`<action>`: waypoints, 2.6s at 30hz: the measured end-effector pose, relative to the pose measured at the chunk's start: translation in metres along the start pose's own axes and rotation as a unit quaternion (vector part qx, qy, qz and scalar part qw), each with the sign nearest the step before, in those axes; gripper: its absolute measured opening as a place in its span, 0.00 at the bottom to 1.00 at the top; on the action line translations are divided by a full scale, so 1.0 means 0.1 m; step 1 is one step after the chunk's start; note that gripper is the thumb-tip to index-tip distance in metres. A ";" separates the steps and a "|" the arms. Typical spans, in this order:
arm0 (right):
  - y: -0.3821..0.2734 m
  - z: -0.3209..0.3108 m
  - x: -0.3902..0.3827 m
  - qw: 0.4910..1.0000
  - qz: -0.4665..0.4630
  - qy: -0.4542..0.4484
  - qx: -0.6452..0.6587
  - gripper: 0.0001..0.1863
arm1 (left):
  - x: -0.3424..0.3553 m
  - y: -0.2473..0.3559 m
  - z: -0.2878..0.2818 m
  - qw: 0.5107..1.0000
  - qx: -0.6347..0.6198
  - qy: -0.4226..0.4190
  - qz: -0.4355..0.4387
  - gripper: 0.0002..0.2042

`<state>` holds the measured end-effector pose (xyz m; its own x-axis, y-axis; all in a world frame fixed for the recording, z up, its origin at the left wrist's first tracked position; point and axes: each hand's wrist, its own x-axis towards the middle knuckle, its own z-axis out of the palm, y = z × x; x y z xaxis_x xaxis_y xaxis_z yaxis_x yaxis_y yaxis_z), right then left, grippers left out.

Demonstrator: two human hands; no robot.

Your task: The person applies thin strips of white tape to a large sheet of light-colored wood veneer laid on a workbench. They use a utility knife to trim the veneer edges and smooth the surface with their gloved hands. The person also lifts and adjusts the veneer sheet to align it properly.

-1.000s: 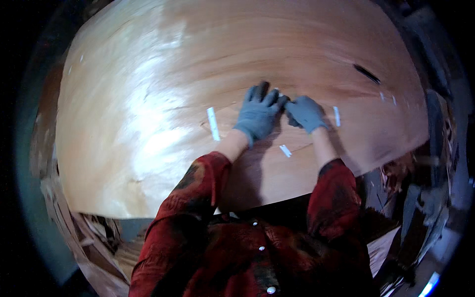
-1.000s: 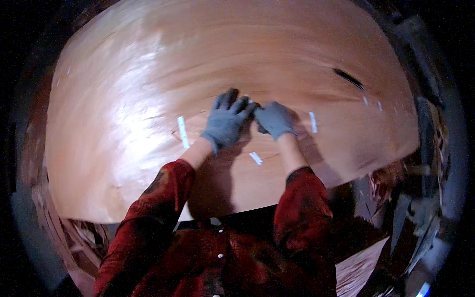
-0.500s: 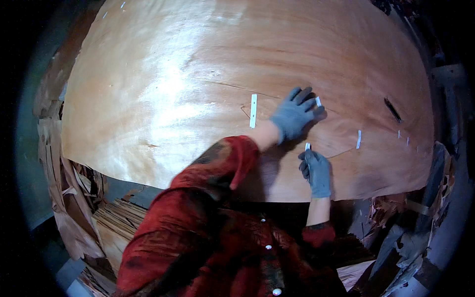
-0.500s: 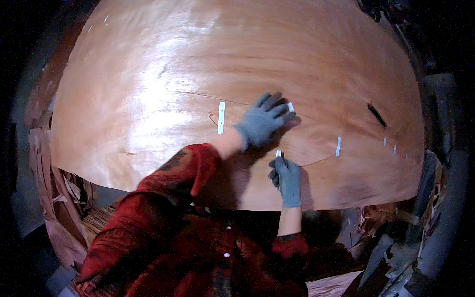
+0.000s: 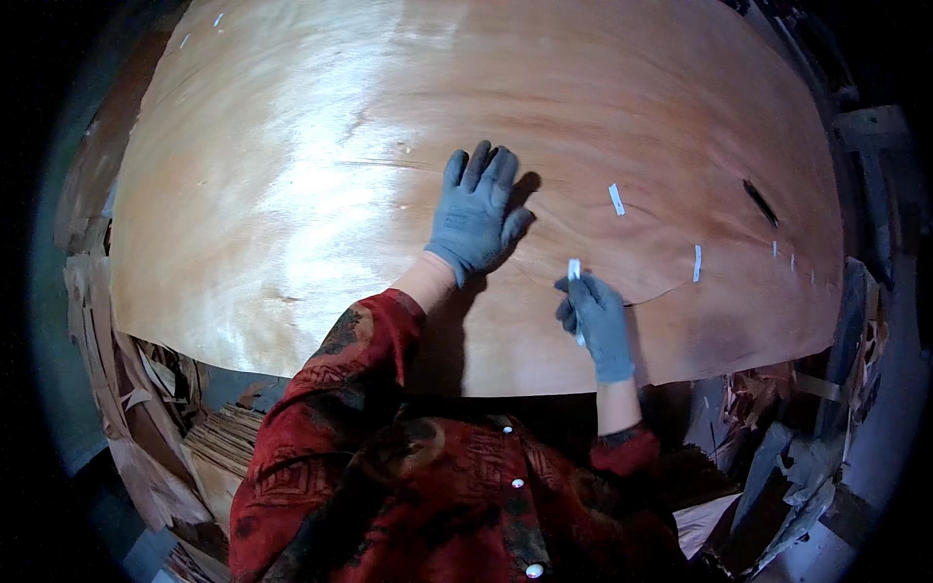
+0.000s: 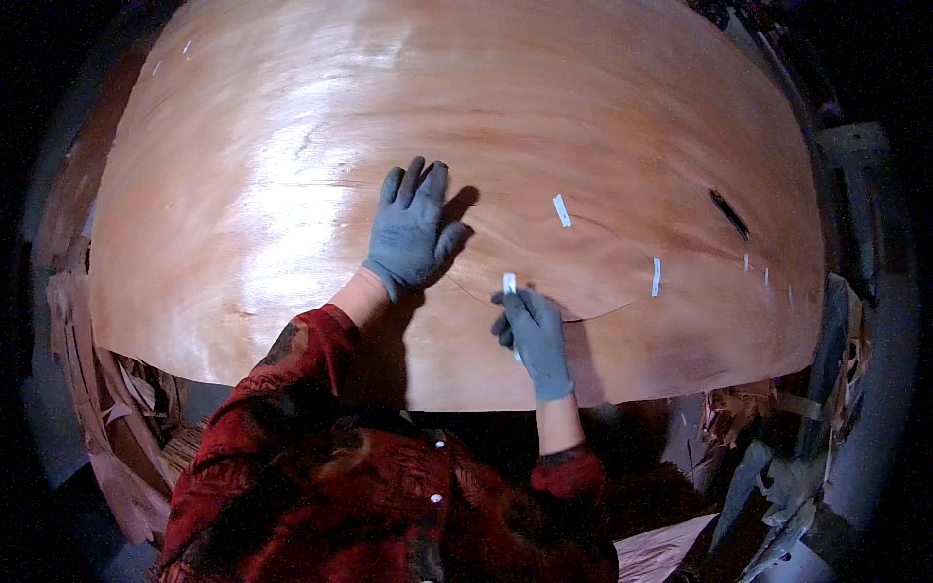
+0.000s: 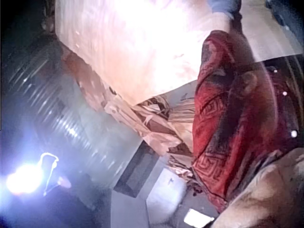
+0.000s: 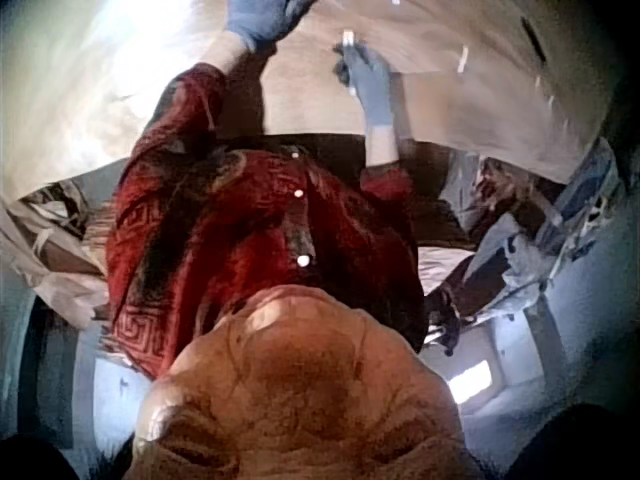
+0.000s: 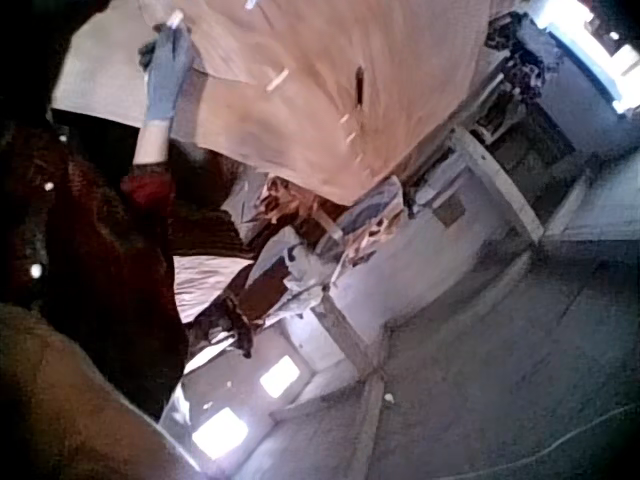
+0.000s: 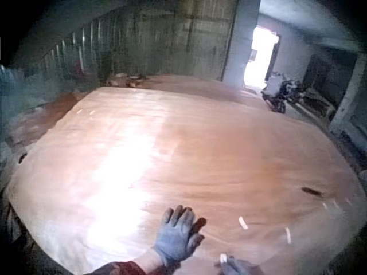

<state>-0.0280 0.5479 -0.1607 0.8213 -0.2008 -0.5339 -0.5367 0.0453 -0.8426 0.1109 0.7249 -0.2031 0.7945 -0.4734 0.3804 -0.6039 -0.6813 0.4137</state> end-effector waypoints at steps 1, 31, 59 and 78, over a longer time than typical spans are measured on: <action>-0.06 0.05 0.12 1.000 -0.015 -0.010 -0.015 0.13 | 0.03 0.00 -0.02 1.000 -0.022 0.006 -0.015 0.27; 0.06 0.78 0.88 0.945 -0.165 0.127 -0.251 0.20 | 0.06 -0.01 0.02 0.987 0.081 -0.086 0.111 0.23; 1.13 -1.71 -0.29 0.939 -0.065 0.326 -0.093 0.12 | 0.33 1.48 0.94 0.956 0.012 -0.156 0.249 0.33; 0.45 -1.75 0.23 0.899 0.112 0.177 -0.384 0.19 | 0.13 1.89 1.21 0.930 -0.120 -0.131 0.323 0.24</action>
<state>-0.0669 0.3736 -0.1983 0.6352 -0.5761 -0.5145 -0.7685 -0.5378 -0.3467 0.0147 0.5222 -0.2201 0.2306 -0.8815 0.4120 -0.9319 -0.0783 0.3541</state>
